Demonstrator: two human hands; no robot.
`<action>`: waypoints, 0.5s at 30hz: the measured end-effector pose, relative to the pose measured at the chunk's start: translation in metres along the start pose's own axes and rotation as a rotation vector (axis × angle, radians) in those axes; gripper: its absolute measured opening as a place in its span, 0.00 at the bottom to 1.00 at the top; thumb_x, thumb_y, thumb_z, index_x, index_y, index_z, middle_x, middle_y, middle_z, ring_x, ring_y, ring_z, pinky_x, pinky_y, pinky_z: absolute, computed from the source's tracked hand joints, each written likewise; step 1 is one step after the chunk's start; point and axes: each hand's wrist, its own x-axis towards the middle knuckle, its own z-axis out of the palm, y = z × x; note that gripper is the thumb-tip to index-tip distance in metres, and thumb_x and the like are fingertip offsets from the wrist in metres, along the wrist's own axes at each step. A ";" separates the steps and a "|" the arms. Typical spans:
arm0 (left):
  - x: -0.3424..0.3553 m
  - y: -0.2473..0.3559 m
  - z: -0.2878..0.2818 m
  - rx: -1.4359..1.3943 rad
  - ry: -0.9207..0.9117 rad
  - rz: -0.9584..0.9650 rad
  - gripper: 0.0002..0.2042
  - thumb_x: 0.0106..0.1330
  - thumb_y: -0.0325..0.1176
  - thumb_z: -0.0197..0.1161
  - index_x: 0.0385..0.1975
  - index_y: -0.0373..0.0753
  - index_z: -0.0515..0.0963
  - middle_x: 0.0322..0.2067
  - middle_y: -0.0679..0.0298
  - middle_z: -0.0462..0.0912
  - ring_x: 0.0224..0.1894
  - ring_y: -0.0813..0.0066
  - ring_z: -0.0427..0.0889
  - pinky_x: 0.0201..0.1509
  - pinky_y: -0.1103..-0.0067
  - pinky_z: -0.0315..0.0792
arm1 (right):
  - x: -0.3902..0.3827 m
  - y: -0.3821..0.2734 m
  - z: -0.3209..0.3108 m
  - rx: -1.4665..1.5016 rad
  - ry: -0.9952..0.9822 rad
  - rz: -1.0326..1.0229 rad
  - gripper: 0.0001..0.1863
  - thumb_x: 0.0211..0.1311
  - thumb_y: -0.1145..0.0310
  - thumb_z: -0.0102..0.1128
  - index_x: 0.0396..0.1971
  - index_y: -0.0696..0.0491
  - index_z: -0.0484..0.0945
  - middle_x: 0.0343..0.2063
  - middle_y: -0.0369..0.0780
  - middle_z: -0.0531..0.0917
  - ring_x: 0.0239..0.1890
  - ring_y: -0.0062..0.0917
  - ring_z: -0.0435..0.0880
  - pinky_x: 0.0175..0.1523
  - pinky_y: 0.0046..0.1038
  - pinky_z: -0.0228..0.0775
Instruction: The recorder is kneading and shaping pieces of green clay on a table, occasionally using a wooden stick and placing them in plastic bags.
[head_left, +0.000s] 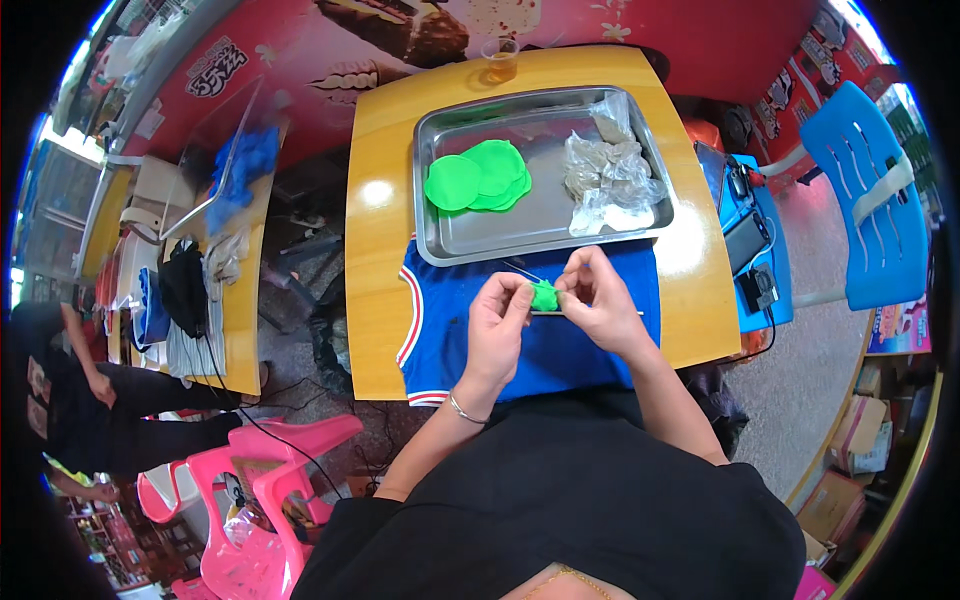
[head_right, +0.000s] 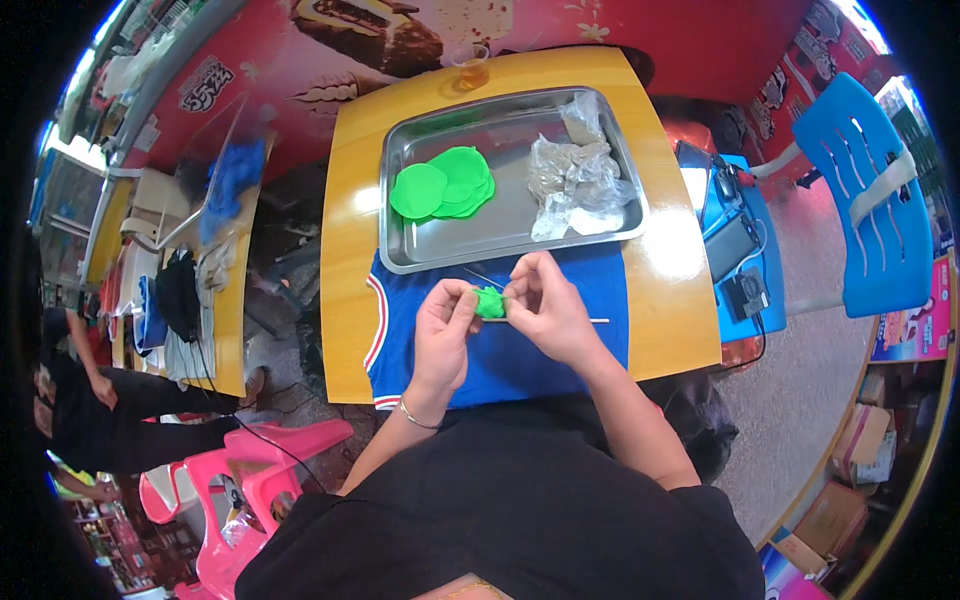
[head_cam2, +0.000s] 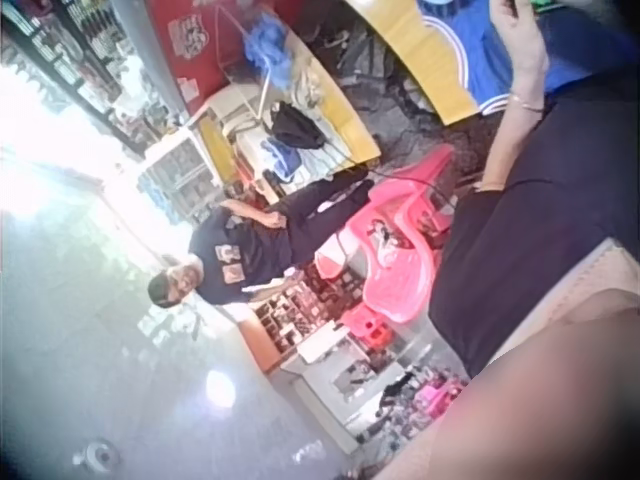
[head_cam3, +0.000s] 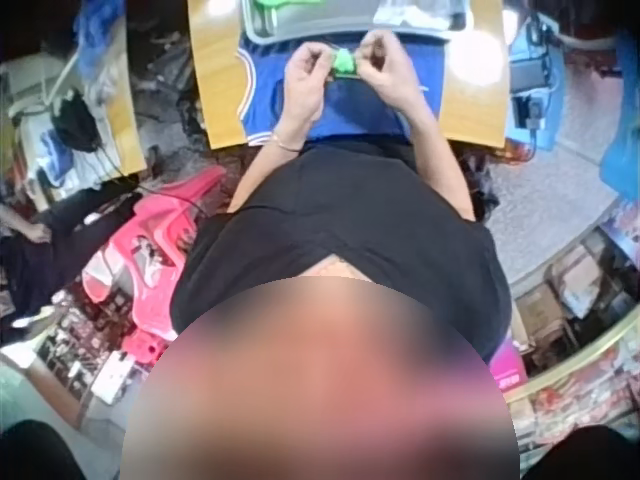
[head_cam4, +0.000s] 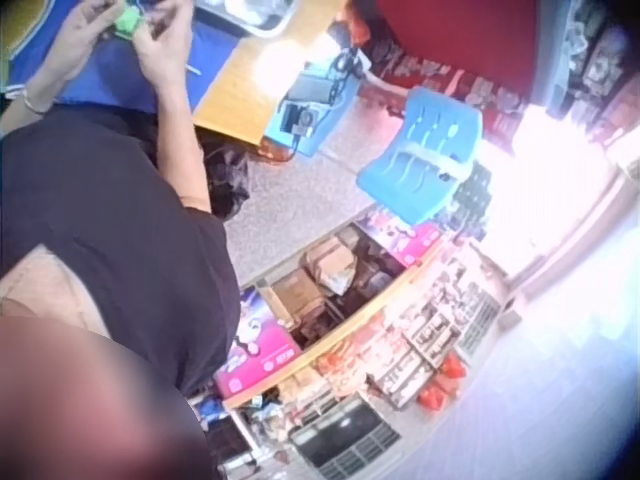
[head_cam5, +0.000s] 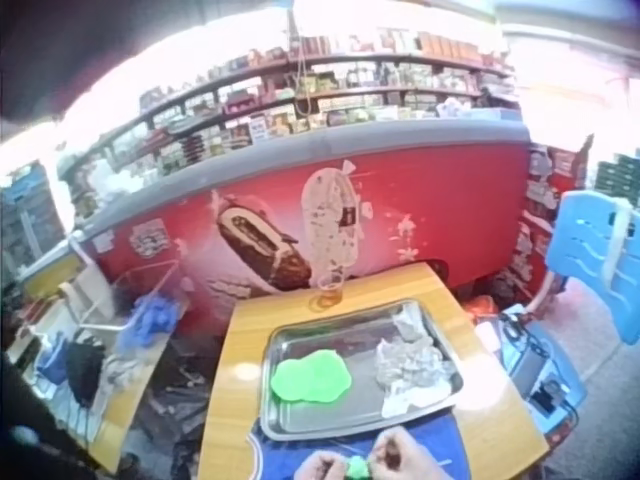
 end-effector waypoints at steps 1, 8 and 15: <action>0.000 0.001 0.002 -0.023 0.022 0.008 0.04 0.66 0.31 0.55 0.32 0.38 0.71 0.28 0.71 0.74 0.26 0.88 0.67 0.29 0.90 0.61 | 0.001 -0.005 -0.001 -0.004 -0.002 -0.006 0.14 0.51 0.80 0.55 0.37 0.56 0.64 0.26 0.33 0.75 0.23 0.10 0.69 0.28 0.15 0.62; 0.002 0.018 0.000 0.028 -0.240 -0.182 0.05 0.63 0.27 0.58 0.36 0.37 0.72 0.28 0.72 0.72 0.29 0.89 0.69 0.32 0.90 0.64 | 0.000 -0.010 -0.001 0.140 0.012 -0.098 0.13 0.52 0.80 0.55 0.36 0.56 0.64 0.27 0.34 0.76 0.22 0.09 0.67 0.27 0.15 0.61; 0.007 0.031 -0.016 0.085 -0.457 -0.176 0.04 0.59 0.28 0.63 0.27 0.35 0.76 0.28 0.72 0.72 0.30 0.88 0.69 0.35 0.87 0.64 | -0.004 -0.022 0.002 -0.091 -0.046 -0.167 0.10 0.51 0.79 0.56 0.33 0.56 0.66 0.27 0.34 0.76 0.22 0.11 0.69 0.28 0.17 0.63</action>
